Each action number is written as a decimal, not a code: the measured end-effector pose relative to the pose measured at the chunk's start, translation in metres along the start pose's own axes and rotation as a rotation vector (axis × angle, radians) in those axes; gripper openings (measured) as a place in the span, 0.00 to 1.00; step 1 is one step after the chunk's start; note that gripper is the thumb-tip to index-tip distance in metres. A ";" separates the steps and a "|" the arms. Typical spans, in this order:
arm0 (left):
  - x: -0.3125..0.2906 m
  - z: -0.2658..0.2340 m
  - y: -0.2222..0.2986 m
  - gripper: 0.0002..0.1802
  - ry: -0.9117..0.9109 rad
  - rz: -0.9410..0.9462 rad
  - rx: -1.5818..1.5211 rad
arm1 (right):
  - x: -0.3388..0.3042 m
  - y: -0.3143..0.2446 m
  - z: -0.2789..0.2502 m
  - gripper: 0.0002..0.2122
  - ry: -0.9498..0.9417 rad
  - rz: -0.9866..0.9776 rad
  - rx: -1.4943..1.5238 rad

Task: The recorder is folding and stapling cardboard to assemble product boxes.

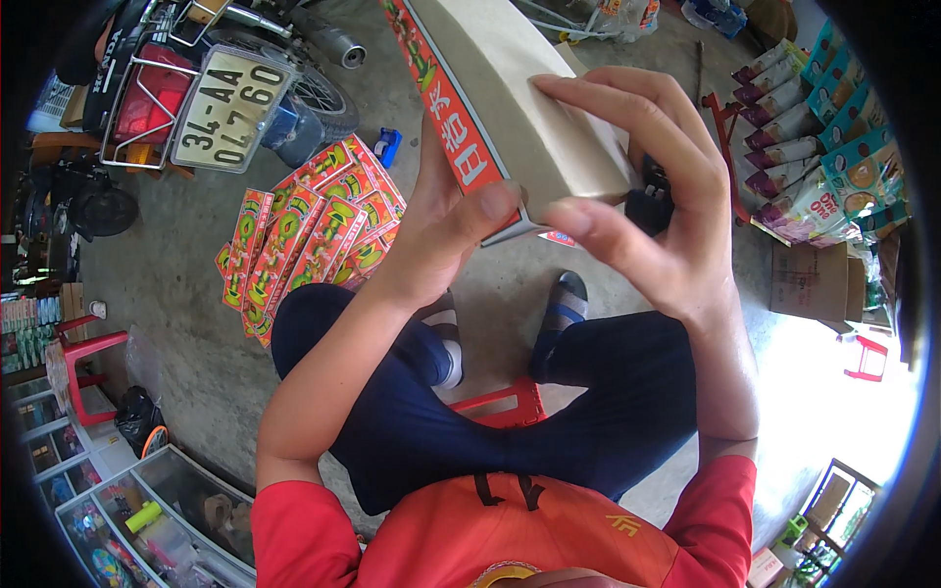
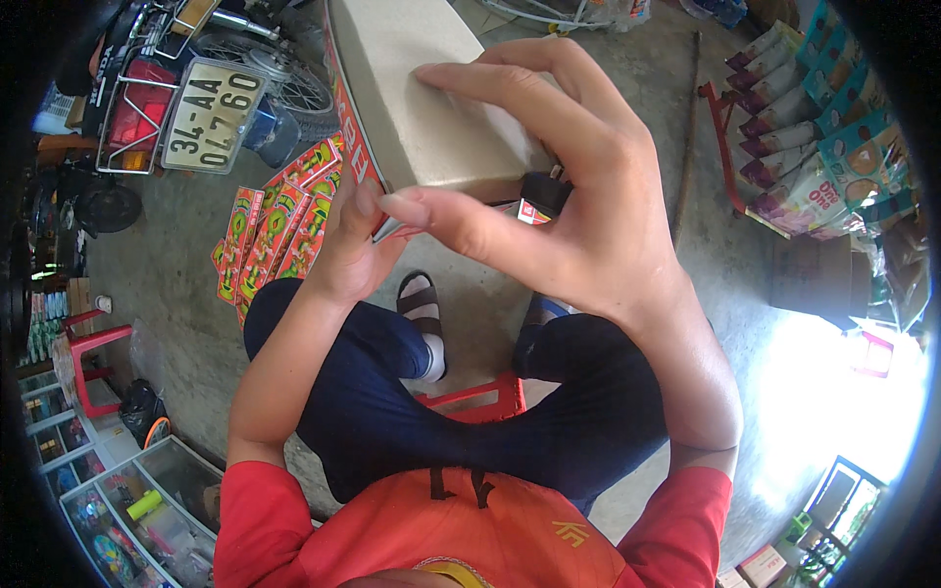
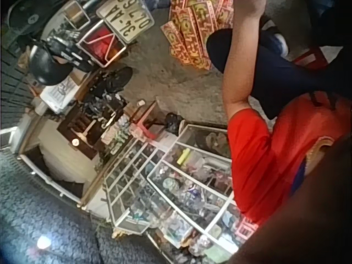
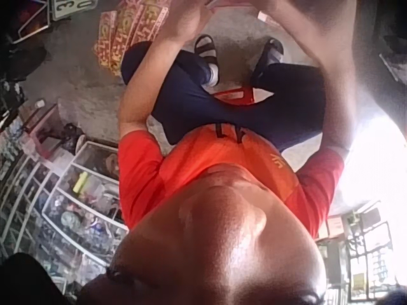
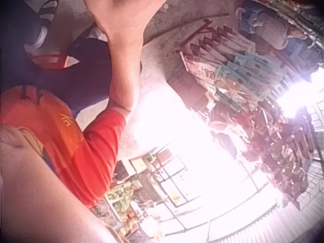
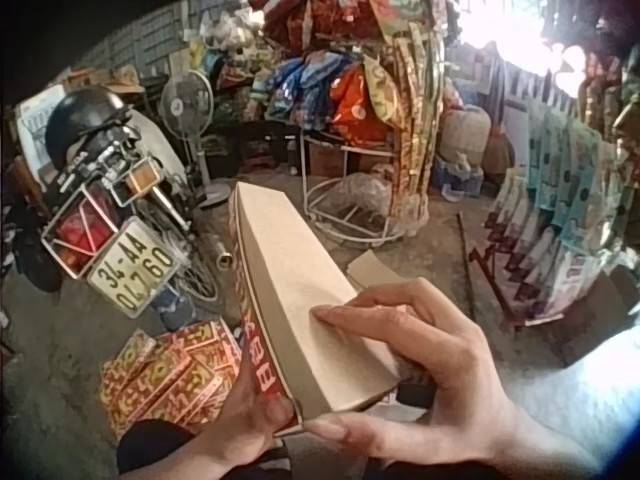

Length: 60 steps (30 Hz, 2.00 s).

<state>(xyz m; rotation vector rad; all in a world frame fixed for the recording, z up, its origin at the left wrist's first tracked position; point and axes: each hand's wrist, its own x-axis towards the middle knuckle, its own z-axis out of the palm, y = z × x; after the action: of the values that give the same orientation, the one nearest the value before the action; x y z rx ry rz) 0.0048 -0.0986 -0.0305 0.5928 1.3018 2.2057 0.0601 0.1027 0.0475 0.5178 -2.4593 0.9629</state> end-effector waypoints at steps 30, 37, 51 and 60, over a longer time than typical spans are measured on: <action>0.008 -0.024 0.014 0.50 -0.303 -0.129 -0.659 | -0.005 0.048 0.000 0.39 0.064 0.095 0.052; 0.005 -0.018 0.013 0.47 -0.067 -0.417 0.000 | -0.015 0.040 0.023 0.40 -0.111 -0.182 -0.421; 0.007 0.002 0.005 0.39 0.042 -0.202 0.090 | -0.010 0.023 0.038 0.24 0.150 0.011 0.186; 0.008 0.013 0.005 0.37 0.105 -0.014 0.116 | -0.010 0.012 0.034 0.22 0.103 0.068 0.097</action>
<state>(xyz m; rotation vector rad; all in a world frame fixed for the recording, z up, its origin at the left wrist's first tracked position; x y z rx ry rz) 0.0053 -0.0874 -0.0190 0.5149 1.4918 2.1864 0.0535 0.0891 0.0137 0.4075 -2.3610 1.1119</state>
